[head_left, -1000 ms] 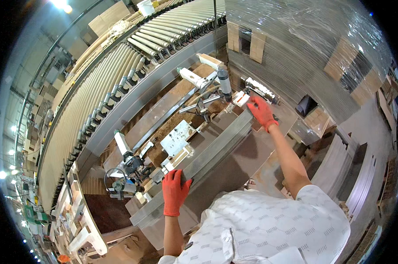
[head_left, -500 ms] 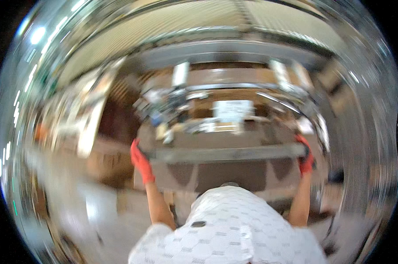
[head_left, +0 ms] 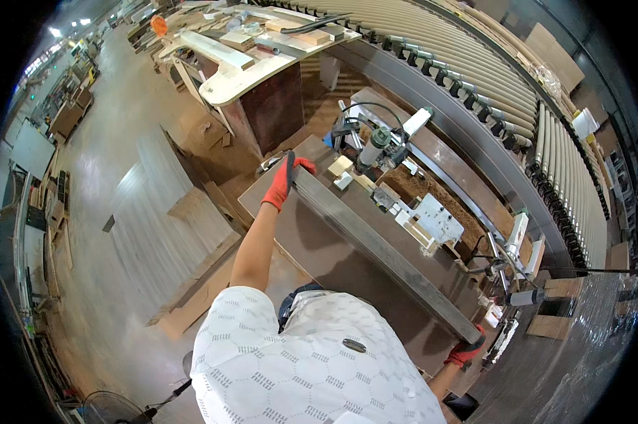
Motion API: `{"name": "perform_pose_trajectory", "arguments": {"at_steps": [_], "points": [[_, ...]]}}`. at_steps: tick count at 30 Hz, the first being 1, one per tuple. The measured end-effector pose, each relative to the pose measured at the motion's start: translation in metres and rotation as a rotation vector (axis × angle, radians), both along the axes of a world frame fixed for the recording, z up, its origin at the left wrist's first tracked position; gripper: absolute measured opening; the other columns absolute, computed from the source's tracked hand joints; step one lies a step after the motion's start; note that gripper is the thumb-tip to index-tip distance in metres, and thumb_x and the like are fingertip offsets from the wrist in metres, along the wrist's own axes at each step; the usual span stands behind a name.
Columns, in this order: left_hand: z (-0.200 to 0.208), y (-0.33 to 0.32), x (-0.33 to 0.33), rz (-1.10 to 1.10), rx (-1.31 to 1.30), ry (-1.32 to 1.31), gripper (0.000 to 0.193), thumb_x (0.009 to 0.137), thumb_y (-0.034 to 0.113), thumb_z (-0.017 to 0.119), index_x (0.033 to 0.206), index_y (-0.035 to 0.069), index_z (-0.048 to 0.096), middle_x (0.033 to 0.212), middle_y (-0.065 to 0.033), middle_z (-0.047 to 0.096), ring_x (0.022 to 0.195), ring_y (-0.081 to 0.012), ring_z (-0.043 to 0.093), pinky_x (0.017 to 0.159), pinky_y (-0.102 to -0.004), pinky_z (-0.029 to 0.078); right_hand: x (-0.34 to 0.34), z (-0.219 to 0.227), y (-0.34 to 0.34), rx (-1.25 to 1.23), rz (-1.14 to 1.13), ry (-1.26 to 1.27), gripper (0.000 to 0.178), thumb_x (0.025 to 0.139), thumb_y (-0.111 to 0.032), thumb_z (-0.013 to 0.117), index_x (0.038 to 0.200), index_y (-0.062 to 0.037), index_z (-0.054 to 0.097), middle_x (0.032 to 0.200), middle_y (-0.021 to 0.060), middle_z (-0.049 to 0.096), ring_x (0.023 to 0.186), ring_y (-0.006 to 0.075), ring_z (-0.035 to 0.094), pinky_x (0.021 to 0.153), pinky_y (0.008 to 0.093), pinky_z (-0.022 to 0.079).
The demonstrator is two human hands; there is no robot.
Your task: The person picks up a long wooden panel from a stack, places it onto a woodworking machine, and then positions it against the guide rail for processing.
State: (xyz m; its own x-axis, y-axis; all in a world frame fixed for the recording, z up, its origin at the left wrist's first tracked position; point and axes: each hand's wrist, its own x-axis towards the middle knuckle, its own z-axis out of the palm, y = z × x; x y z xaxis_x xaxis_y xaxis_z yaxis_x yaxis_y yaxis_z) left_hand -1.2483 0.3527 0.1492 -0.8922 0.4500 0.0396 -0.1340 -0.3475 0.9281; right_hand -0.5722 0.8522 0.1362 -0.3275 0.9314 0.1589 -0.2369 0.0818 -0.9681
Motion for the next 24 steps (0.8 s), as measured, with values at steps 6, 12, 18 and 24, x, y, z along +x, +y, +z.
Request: {"name": "perform_pose_trajectory", "arguments": {"at_steps": [6, 12, 18, 24], "points": [[-0.008, 0.006, 0.002, 0.147, 0.108, 0.029, 0.069, 0.113, 0.061, 0.043, 0.112, -0.001, 0.072, 0.110, -0.0172, 0.078, 0.101, -0.0281, 0.073, 0.097, -0.0405, 0.057, 0.012, -0.015, 0.006, -0.057, 0.042, 0.053, 0.058, 0.109, -0.051, 0.048, 0.133, -0.0018, 0.068, 0.127, 0.0149, 0.072, 0.121, 0.0320, 0.068, 0.109, 0.0496, 0.052], [-0.065, 0.022, -0.001, 0.239, 0.287, -0.325, 0.077, 0.103, 0.073, 0.054, 0.116, 0.000, 0.074, 0.105, -0.0135, 0.078, 0.098, -0.0266, 0.072, 0.095, -0.0405, 0.055, 0.024, -0.023, -0.001, -0.349, 0.063, 0.170, 0.074, 0.108, -0.064, 0.043, 0.151, -0.0065, 0.060, 0.149, 0.0153, 0.065, 0.140, 0.0368, 0.058, 0.124, 0.0525, 0.038], [-0.085, 0.040, -0.004, 0.575, 0.293, -0.383, 0.070, 0.099, 0.073, 0.062, 0.104, 0.004, 0.071, 0.098, -0.0088, 0.077, 0.092, -0.0219, 0.070, 0.087, -0.0395, 0.055, -0.005, -0.049, -0.018, -0.439, -0.316, 0.151, 0.075, 0.108, -0.064, 0.044, 0.158, -0.0088, 0.054, 0.158, 0.0137, 0.059, 0.144, 0.0365, 0.055, 0.124, 0.0530, 0.038], [-0.074, 0.008, -0.009, 0.240, 0.228, -0.197, 0.071, 0.105, 0.067, 0.058, 0.123, 0.000, 0.073, 0.114, -0.0094, 0.077, 0.104, -0.0215, 0.071, 0.096, -0.0377, 0.055, -0.001, -0.016, -0.009, -0.293, 0.148, 0.153, 0.079, 0.107, -0.067, 0.045, 0.159, -0.0088, 0.053, 0.158, 0.0104, 0.060, 0.144, 0.0371, 0.055, 0.123, 0.0550, 0.039]]}}
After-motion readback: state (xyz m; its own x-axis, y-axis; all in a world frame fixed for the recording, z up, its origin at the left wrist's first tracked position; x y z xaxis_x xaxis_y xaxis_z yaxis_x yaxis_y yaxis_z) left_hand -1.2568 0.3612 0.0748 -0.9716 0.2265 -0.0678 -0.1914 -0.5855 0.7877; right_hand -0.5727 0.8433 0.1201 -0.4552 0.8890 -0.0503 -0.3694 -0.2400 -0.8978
